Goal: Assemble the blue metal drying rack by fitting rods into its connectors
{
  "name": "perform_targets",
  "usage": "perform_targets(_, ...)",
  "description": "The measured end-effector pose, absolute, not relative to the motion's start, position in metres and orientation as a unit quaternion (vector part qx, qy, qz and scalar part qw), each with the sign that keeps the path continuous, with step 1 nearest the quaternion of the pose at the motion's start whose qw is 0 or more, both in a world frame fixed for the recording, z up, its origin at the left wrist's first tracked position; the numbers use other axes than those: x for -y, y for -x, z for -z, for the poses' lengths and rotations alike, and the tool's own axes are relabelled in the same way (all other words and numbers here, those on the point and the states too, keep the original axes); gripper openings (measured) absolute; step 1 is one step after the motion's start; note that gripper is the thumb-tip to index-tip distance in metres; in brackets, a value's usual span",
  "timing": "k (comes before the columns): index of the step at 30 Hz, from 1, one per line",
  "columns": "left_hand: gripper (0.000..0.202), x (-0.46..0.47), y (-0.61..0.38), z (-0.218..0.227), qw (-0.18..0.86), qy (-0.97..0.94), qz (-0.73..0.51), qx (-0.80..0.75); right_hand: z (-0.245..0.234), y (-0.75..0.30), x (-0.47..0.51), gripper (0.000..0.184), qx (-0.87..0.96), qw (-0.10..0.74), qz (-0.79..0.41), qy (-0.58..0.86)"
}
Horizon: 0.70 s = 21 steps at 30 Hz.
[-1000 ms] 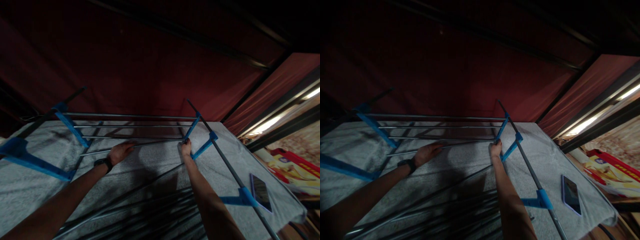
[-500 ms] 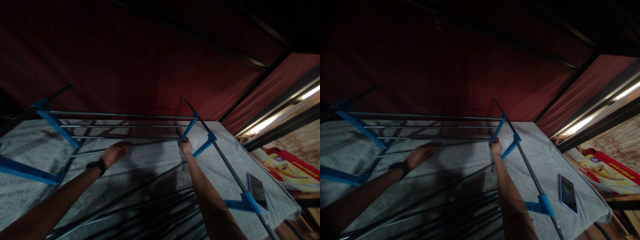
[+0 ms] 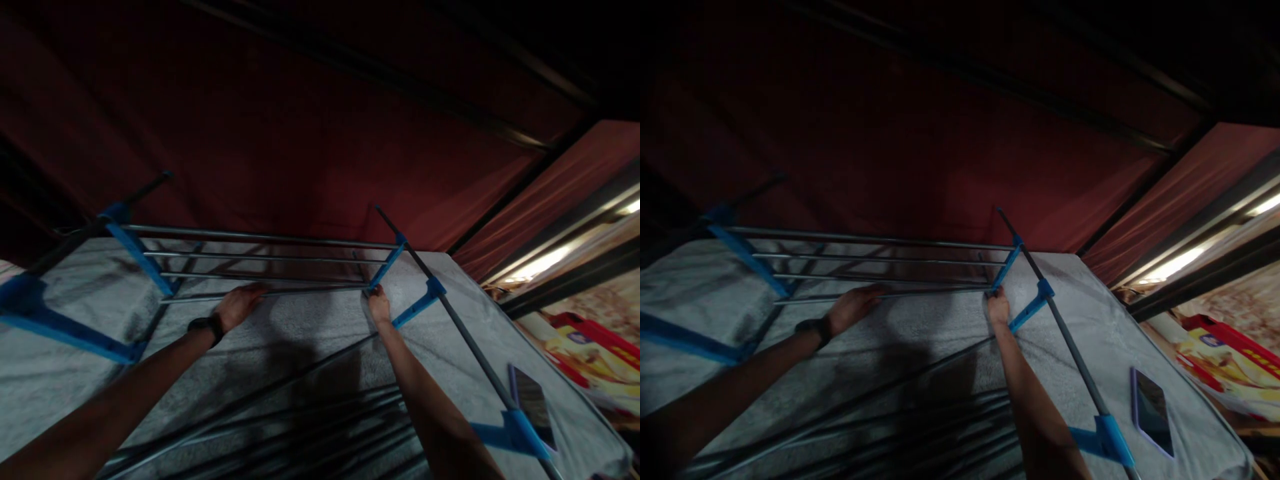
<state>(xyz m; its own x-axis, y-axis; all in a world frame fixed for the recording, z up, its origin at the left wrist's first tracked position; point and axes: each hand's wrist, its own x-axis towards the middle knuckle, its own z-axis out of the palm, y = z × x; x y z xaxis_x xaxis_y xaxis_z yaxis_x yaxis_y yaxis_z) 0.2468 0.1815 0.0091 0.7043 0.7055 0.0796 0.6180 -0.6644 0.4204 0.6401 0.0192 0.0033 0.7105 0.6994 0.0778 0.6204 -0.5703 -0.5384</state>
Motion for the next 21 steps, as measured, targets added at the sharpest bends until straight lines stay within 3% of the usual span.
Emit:
perform_targets(5,0.040,-0.169,-0.248,-0.023,0.172,-0.916,-0.107,-0.346,0.004,-0.637,-0.009,0.045,0.342,0.326,-0.104,0.875)
perform_targets(9,0.041,-0.167,-0.248,-0.024,0.130,-0.927,-0.121,-0.331,0.030,-0.642,-0.007,0.044,0.360,0.385,0.010,0.850)
perform_targets(14,0.038,-0.166,-0.249,-0.025,0.105,-0.928,-0.088,-0.345,0.048,-0.628,-0.005,0.043,0.518,0.272,0.134,0.800)
perform_targets(21,0.037,-0.170,-0.250,-0.024,0.091,-0.932,-0.072,-0.345,0.044,-0.628,-0.011,0.039,0.594,0.122,0.204,0.769)
